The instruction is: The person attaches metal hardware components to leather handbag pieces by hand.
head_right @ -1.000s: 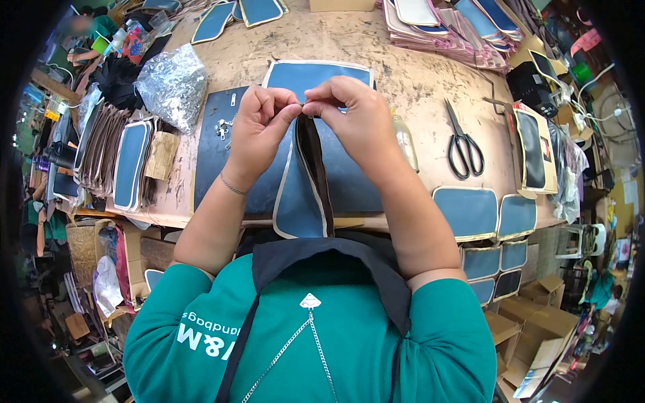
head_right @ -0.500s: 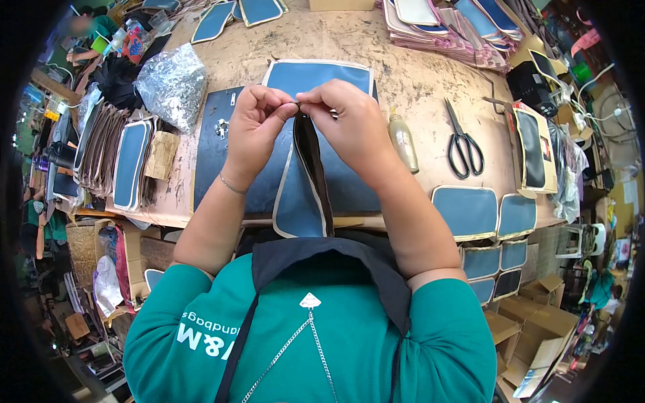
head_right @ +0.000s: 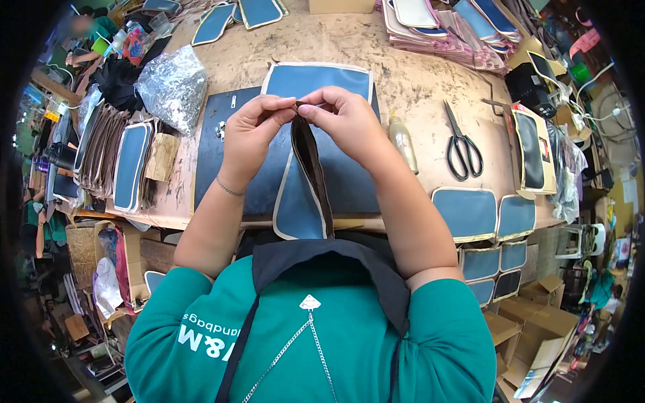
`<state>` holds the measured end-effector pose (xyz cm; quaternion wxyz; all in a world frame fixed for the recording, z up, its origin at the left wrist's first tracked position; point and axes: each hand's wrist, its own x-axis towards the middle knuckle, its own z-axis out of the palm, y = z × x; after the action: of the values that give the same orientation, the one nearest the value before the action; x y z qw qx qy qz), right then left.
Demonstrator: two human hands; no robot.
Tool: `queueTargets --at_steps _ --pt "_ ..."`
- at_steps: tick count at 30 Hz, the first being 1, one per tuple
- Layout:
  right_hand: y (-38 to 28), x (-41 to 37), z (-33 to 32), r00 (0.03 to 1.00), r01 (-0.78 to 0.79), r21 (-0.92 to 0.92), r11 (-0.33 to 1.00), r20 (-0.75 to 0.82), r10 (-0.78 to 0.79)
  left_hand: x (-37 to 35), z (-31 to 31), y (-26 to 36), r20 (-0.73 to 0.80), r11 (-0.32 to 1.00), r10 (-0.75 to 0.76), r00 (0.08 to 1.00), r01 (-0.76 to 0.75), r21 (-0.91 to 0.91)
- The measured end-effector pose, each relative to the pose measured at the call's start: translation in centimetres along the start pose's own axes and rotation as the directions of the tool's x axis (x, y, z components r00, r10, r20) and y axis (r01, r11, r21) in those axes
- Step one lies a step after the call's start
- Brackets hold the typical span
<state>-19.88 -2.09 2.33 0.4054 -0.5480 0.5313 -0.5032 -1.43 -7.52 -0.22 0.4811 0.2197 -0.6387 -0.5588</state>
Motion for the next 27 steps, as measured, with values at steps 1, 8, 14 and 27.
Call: queueTargets --at_steps 1,8,14,27 --pt "0.3 0.1 0.1 1.0 -0.015 0.079 0.997 0.01 0.014 0.0 -0.1 -0.1 -0.002 1.0 -0.001 1.0 0.001 0.003" --pt "-0.6 -0.3 0.6 0.981 0.192 -0.215 0.957 0.041 -0.188 0.0 -0.5 0.9 -0.071 0.989 0.016 0.997 -0.006 0.147" --pt "-1.2 -0.4 0.4 0.94 0.335 -0.367 0.868 0.072 -0.333 -0.1 -0.4 1.1 0.004 0.968 0.081 0.997 -0.08 0.237" --pt "0.1 -0.8 1.5 0.969 0.188 -0.056 0.981 -0.151 -0.194 -0.2 0.6 0.7 -0.063 0.953 0.138 0.988 -0.116 0.281"
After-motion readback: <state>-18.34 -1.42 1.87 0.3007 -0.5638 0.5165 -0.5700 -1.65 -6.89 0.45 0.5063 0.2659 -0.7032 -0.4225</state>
